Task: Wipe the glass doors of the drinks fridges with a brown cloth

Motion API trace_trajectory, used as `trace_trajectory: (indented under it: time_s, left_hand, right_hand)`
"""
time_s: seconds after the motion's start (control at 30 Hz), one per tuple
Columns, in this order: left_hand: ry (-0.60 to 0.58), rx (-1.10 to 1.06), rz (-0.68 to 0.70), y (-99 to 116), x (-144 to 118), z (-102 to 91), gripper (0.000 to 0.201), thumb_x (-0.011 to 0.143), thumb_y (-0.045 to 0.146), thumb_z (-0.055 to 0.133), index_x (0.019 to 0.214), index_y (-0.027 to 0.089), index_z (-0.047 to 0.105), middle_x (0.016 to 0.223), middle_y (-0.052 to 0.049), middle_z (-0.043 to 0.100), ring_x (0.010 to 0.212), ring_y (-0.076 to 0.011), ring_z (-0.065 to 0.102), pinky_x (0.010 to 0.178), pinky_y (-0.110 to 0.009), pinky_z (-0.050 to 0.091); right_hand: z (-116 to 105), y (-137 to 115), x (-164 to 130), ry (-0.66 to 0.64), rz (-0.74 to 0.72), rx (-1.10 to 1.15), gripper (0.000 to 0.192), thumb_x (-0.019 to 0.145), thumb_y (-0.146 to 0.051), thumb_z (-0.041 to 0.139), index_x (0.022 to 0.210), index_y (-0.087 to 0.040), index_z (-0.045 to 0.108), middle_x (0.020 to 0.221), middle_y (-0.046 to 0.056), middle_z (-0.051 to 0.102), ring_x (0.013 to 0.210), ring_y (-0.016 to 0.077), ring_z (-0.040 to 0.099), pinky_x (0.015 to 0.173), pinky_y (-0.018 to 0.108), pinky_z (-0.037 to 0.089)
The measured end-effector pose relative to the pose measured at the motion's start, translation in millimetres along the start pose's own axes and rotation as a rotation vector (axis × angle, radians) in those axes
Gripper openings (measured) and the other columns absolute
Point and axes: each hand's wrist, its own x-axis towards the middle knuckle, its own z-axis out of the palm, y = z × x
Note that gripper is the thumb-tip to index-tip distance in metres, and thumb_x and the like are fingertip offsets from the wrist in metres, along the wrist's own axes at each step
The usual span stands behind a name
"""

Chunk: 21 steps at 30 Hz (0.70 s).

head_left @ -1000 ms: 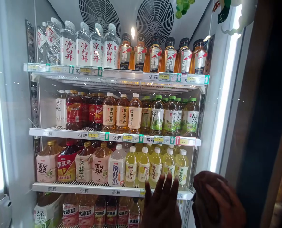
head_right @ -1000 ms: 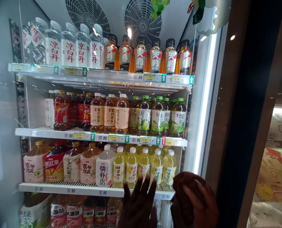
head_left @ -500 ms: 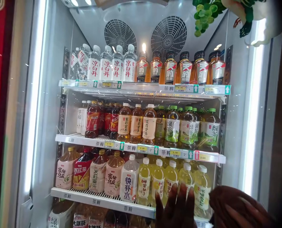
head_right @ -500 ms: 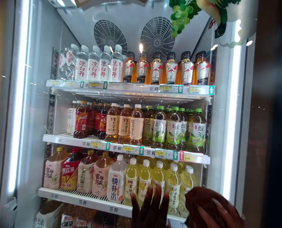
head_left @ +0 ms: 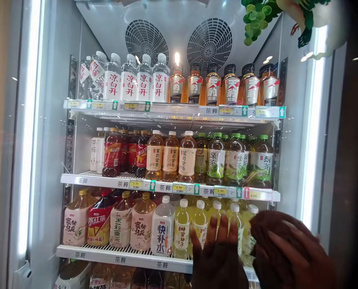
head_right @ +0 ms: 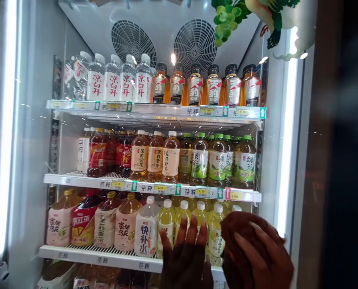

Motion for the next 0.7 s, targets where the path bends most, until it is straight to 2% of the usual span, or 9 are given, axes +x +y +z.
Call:
trace_trajectory:
  time_s: [0.07,0.17,0.27,0.33,0.37,0.43,0.53,0.63,0.7]
  left_hand:
    - [0.026,-0.027,-0.044,2.5,4.1,0.6,0.052,0.096,0.031,0.056,0.146,0.019,0.062,0.146,-0.01,0.066,0.164,-0.0255,0.019,0.136,-0.061,0.0]
    - [0.054,-0.067,-0.051,-1.1,4.5,1.8,0.058,0.095,0.028,0.056,0.153,0.019,0.055,0.15,-0.01,0.063,0.163,-0.0279,0.022,0.136,-0.061,0.001]
    - [0.084,-0.065,-0.031,-6.6,2.8,4.6,0.066,0.092,0.022,0.056,0.158,0.019,0.048,0.15,-0.008,0.063,0.162,-0.0252,0.026,0.136,-0.06,0.004]
    - [0.091,-0.059,-0.015,-7.7,5.0,5.9,0.07,0.092,0.019,0.054,0.161,0.019,0.042,0.152,-0.008,0.061,0.162,-0.0235,0.028,0.136,-0.062,0.004]
    - [0.08,-0.058,-0.01,-7.6,7.4,5.6,0.071,0.092,0.02,0.053,0.162,0.018,0.04,0.153,-0.009,0.06,0.162,-0.0234,0.028,0.135,-0.062,0.004]
    - [0.04,-0.053,0.01,-7.6,14.2,1.8,0.07,0.094,0.023,0.052,0.162,0.017,0.039,0.156,-0.01,0.057,0.163,-0.0246,0.025,0.134,-0.064,0.002]
    - [-0.024,-0.021,0.059,-11.5,24.9,-10.7,0.065,0.096,0.031,0.052,0.159,0.016,0.045,0.159,-0.011,0.053,0.165,-0.0266,0.018,0.134,-0.062,-0.003]
    - [-0.09,-0.004,0.101,-19.2,30.8,-22.2,0.06,0.099,0.034,0.051,0.155,0.015,0.051,0.16,-0.01,0.052,0.166,-0.0264,0.011,0.134,-0.059,-0.006]
    - [-0.055,-0.005,0.077,-23.1,32.4,-24.3,0.053,0.101,0.033,0.049,0.15,0.015,0.057,0.156,-0.01,0.057,0.166,-0.0242,0.007,0.134,-0.058,-0.008]
  right_hand:
    - [3.5,-5.1,4.9,-0.062,-0.047,0.024,0.045,0.082,-0.027,0.08,0.126,-0.033,0.072,0.144,0.009,0.061,0.132,0.0382,0.062,0.114,0.06,0.049]
    - [0.7,-2.2,-9.1,-0.124,-0.149,0.026,0.034,0.088,-0.032,0.074,0.122,-0.036,0.073,0.137,0.004,0.066,0.134,0.0332,0.061,0.11,0.049,0.055]
    - [-9.4,13.2,-18.4,-0.096,-0.262,-0.069,0.023,0.094,-0.033,0.066,0.115,-0.034,0.075,0.13,0.004,0.069,0.128,0.0287,0.064,0.104,0.042,0.058]
    - [-12.2,15.0,-4.6,-0.024,-0.223,-0.14,0.025,0.09,-0.032,0.073,0.115,-0.028,0.074,0.134,0.008,0.066,0.128,0.0315,0.064,0.108,0.048,0.055]
    - [-10.8,10.4,8.1,-0.028,-0.159,-0.167,0.034,0.084,-0.033,0.081,0.116,-0.025,0.073,0.137,0.01,0.064,0.128,0.0338,0.064,0.111,0.053,0.053]
    - [-2.4,-7.7,36.9,0.093,0.017,-0.148,0.038,0.083,-0.028,0.082,0.118,-0.022,0.07,0.142,0.013,0.061,0.134,0.0381,0.06,0.116,0.063,0.048]
    - [13.6,-37.7,58.1,0.137,-0.015,-0.073,0.037,0.082,-0.02,0.08,0.118,-0.023,0.07,0.142,0.011,0.061,0.139,0.0377,0.057,0.119,0.066,0.045]
    - [16.0,-43.7,35.1,0.009,-0.187,0.007,0.035,0.084,-0.02,0.078,0.118,-0.027,0.072,0.138,0.007,0.065,0.137,0.0361,0.059,0.119,0.062,0.048]
    - [9.8,-34.9,13.4,-0.049,-0.175,0.019,0.031,0.087,-0.022,0.075,0.116,-0.031,0.075,0.135,0.003,0.068,0.135,0.0328,0.062,0.121,0.056,0.048]
